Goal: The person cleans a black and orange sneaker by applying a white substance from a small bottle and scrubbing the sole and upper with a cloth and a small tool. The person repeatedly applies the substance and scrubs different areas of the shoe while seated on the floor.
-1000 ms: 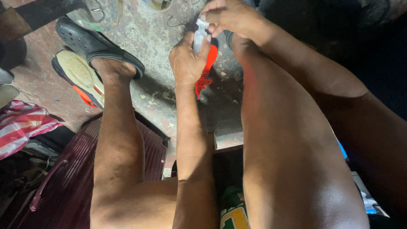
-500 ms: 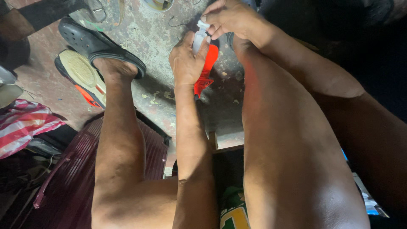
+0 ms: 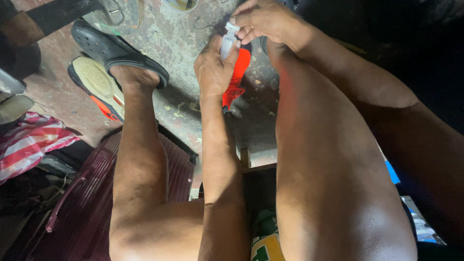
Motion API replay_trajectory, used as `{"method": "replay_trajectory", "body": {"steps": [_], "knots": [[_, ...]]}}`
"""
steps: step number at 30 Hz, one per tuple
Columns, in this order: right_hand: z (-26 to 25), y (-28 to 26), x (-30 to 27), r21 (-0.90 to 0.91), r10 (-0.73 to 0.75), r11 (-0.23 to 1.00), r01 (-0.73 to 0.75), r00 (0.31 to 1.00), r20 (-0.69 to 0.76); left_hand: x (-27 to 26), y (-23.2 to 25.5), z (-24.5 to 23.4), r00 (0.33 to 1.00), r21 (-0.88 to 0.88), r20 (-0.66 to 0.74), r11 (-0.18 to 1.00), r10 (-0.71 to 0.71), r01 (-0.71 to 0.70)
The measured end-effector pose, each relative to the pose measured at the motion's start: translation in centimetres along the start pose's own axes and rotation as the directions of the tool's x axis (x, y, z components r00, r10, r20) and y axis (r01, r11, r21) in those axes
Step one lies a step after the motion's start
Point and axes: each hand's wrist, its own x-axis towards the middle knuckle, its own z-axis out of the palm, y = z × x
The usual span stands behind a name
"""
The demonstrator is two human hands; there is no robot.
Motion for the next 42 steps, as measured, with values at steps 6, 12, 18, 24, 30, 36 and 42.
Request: {"method": "replay_trajectory", "body": {"steps": [6,12,18,24,30,36,42], "knots": [[0.0,0.2,-0.1,-0.037,-0.089,0.995,0.090,0.996,0.024,-0.3,-1.0,0.8,0.998,-0.030,0.033,0.998,-0.061,0.062],[-0.5,-1.0,-0.6,-0.063,-0.282,0.959,0.278,0.956,-0.081,0.5,-5.2,2.4,0.941,-0.185,-0.312,0.980,-0.128,0.072],[-0.9,-0.8,-3.3,-0.178,-0.436,0.885,0.429,0.900,0.003,4.3,-10.4,3.2,0.850,-0.261,-0.465,0.956,-0.249,0.136],[-0.9,-1.4,-3.3,-0.061,-0.448,0.892,0.447,0.894,0.000,6.4,-11.5,3.7,0.867,-0.169,-0.485,0.985,-0.119,0.041],[-1.5,-0.4,-2.7,0.004,-0.485,0.875,0.485,0.874,0.018,2.6,-9.5,4.2,0.767,-0.356,-0.485,0.896,-0.420,0.266],[-1.4,0.6,-2.7,0.132,-0.449,0.883,0.451,0.892,-0.049,-4.5,-3.0,7.0,0.930,0.109,-0.337,0.987,0.146,-0.116],[-3.1,-0.3,-7.2,0.149,-0.445,0.882,0.448,0.894,-0.055,-6.1,-2.5,5.5,0.992,0.085,-0.116,0.995,-0.040,0.050]]}}
